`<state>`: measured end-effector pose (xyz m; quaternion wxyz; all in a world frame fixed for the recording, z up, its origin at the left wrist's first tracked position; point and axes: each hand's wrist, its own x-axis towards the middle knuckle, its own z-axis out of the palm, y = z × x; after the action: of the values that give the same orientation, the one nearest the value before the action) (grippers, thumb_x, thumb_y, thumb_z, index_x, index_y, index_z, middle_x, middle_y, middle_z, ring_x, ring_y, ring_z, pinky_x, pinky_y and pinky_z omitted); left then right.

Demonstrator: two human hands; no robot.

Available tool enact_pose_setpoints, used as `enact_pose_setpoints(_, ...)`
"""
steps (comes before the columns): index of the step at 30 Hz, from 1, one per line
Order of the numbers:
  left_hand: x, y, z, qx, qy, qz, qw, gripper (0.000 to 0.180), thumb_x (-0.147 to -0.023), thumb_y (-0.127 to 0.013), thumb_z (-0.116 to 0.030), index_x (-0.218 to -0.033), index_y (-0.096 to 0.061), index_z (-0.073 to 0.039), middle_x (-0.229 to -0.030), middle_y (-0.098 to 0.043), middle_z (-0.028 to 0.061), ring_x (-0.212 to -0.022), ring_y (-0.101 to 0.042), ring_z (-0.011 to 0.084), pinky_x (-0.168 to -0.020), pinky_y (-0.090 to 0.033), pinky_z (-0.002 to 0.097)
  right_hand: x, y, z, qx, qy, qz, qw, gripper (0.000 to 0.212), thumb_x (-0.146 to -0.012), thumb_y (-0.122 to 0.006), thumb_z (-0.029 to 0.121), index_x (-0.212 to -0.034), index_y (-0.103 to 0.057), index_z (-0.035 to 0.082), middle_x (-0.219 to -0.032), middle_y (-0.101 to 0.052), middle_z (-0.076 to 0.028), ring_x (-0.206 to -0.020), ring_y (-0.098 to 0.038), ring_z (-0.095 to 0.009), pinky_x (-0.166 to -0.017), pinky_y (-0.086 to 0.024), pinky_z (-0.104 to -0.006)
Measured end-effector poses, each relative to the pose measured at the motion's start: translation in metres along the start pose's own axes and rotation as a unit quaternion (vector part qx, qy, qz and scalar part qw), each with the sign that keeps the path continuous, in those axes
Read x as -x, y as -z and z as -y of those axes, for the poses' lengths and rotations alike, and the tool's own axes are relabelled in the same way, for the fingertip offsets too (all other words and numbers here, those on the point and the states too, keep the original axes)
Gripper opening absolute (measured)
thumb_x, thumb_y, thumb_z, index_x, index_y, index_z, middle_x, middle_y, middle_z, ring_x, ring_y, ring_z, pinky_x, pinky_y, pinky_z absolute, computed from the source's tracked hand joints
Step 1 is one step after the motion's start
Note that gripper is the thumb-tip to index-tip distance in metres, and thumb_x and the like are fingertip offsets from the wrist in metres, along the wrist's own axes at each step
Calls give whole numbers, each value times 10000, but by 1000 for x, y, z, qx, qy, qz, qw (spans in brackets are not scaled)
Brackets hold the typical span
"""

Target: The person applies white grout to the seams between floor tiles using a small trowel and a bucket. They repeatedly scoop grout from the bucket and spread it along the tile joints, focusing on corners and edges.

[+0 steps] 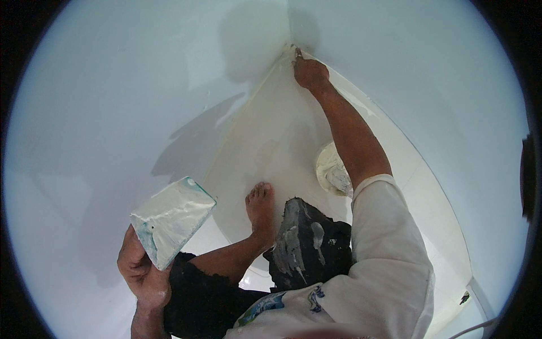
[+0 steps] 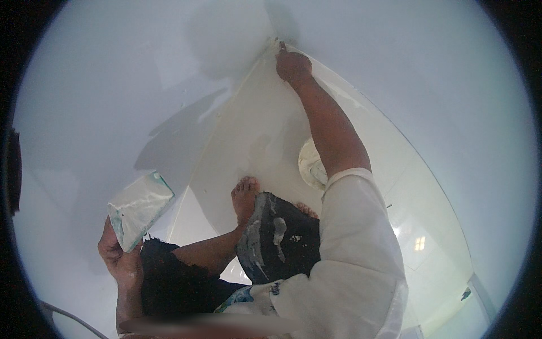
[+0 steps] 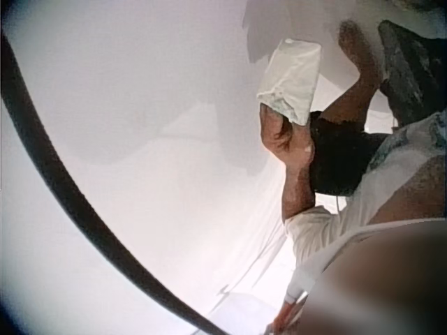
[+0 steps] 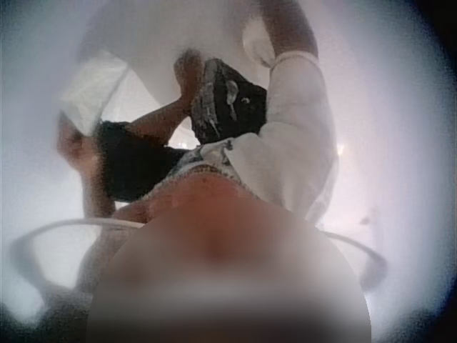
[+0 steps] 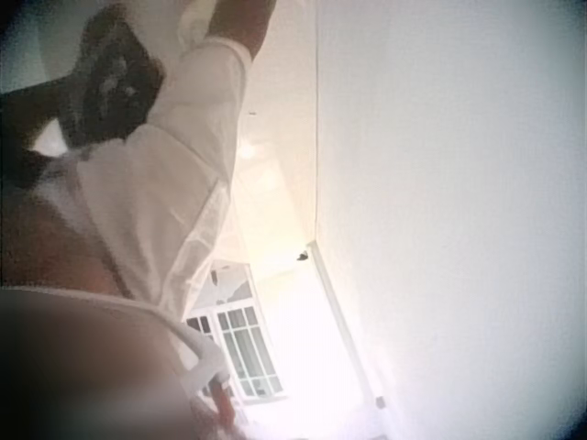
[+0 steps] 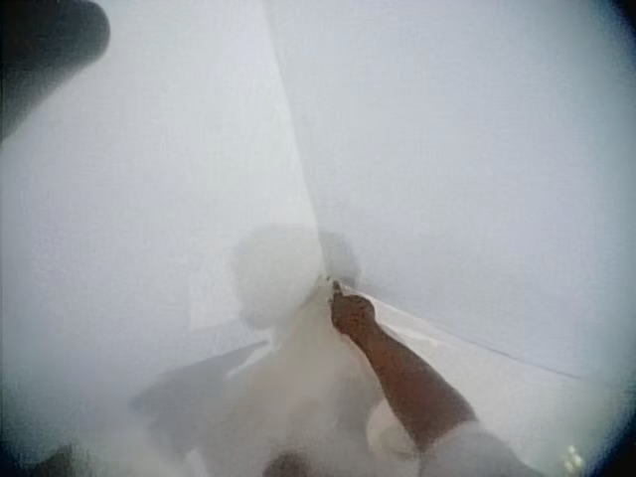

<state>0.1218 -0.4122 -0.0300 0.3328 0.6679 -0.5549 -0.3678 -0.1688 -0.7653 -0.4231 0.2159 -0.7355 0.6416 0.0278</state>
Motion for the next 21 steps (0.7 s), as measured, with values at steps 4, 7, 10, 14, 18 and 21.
enact_pose_setpoints(4, 5, 2, 2, -10, 20, -4, 1000, 322, -883, -802, -187, -1145, -740, -12, -1230, -686, 137, -1149, -649, 237, -1006, -489, 411, -10, -8, 6, -3, 10, -3, 1000, 606, -1116, -321, 358, -1656, -225, 101, -1310, -685, -237, -1131, -701, -421, -981, -563, -549)
enact_pose_setpoints(7, 10, 2, 8, -1, 24, 4, 1000, 305, -885, -802, -186, -1136, -744, -23, -1222, -686, 138, -1147, -651, 243, -1005, -487, 418, -11, -18, 10, -3, 25, -16, 1000, 594, -1112, -327, 352, -1635, -279, 72, -1316, -681, -240, -1132, -699, -424, -988, -560, -553)
enact_pose_setpoints(10, 12, 3, 15, -20, 16, 24, 999, 298, -881, -808, -187, -1127, -747, -31, -1213, -687, 142, -1139, -653, 246, -1000, -488, 429, -8, -24, 12, -6, 43, -26, 999, 588, -1109, -328, 340, -1612, -319, 36, -1322, -677, -241, -1143, -693, -430, -1002, -554, -556)
enact_pose_setpoints(14, 11, -1, 12, -26, 18, 15, 999, 299, -874, -819, -205, -1109, -750, -32, -1187, -690, 139, -1117, -657, 246, -991, -488, 430, -10, -24, 15, -23, 49, -23, 998, 583, -1101, -324, 310, -1601, -324, 10, -1321, -670, -259, -1175, -679, -434, -1025, -541, -552)
enact_pose_setpoints(18, 3, -4, 0, -33, 35, 17, 999, 296, -871, -823, -221, -1092, -755, -35, -1179, -696, 134, -1116, -660, 252, -997, -484, 428, -14, -12, 19, -58, 27, 24, 998, 577, -1085, -338, 262, -1592, -325, -14, -1287, -678, -279, -1172, -682, -436, -1015, -545, -558)
enact_pose_setpoints(21, -2, -3, -6, -51, 37, 44, 997, 292, -873, -821, -226, -1086, -756, -37, -1192, -700, 136, -1133, -659, 260, -1005, -482, 433, -13, -3, 20, -27, 39, 21, 999, 589, -1071, -342, 212, -1593, -287, -54, -1251, -691, -290, -1124, -701, -445, -981, -563, -562)
